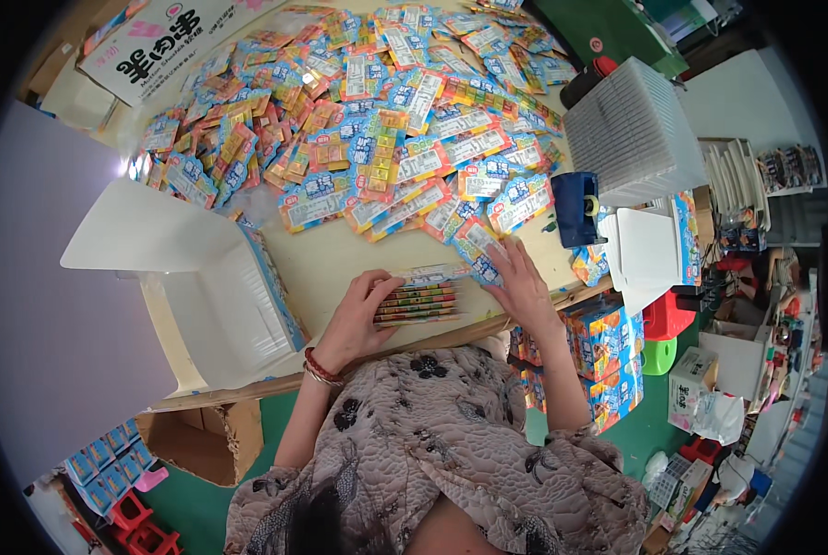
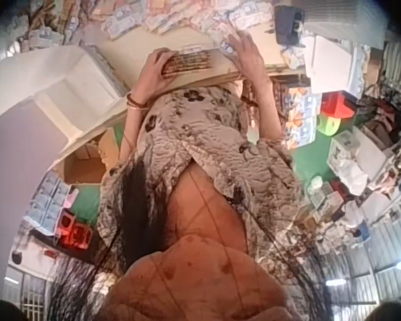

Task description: Organizing small snack packets and placing them into cardboard display boxes.

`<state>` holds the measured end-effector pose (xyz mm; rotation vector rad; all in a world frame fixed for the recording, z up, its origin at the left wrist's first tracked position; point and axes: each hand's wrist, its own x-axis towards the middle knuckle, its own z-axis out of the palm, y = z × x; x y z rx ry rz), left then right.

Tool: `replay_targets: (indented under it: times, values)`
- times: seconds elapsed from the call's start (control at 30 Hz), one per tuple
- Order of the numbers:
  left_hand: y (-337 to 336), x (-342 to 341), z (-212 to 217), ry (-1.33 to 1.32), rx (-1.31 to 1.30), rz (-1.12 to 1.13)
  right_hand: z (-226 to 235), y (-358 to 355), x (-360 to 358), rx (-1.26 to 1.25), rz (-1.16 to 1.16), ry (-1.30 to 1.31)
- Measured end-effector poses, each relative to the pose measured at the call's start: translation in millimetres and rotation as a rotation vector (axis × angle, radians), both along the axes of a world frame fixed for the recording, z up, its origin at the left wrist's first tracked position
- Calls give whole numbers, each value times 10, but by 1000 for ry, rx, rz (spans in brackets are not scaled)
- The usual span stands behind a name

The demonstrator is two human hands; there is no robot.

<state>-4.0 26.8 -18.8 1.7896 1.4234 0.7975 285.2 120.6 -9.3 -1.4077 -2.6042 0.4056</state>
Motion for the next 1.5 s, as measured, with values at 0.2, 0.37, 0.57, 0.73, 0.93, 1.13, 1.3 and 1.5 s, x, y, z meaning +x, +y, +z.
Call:
replay_targets:
  times: [0.2, 0.37, 0.57, 0.73, 0.93, 1.13, 1.3, 1.5]
  values:
    - [-112, -68, 39, 43, -51, -114, 46, 46, 109, -108, -50, 144]
    - [-188, 65, 33, -20, -13, 7, -14, 26, -284, -293, 147, 531]
    - [-57, -14, 37, -159, -129, -15, -35, 313, -548, -294, -51, 568]
    - [-52, -11, 55, -126, -91, -69, -258, 518, -521, 435, -487, -229]
    - [-158, 10, 3, -114, -110, -46, -192, 84, -211, 303, -339, 139]
    - [-127, -21, -6, -69, -30, -63, -33, -306, -241, -430, -525, 1131]
    - [-109, -17, -56, -141, -8, 15, -235, 80, -305, -869, -80, 821]
    - [-105, 5, -9, -29, -4, 20, -35, 655, -115, -112, -79, 458]
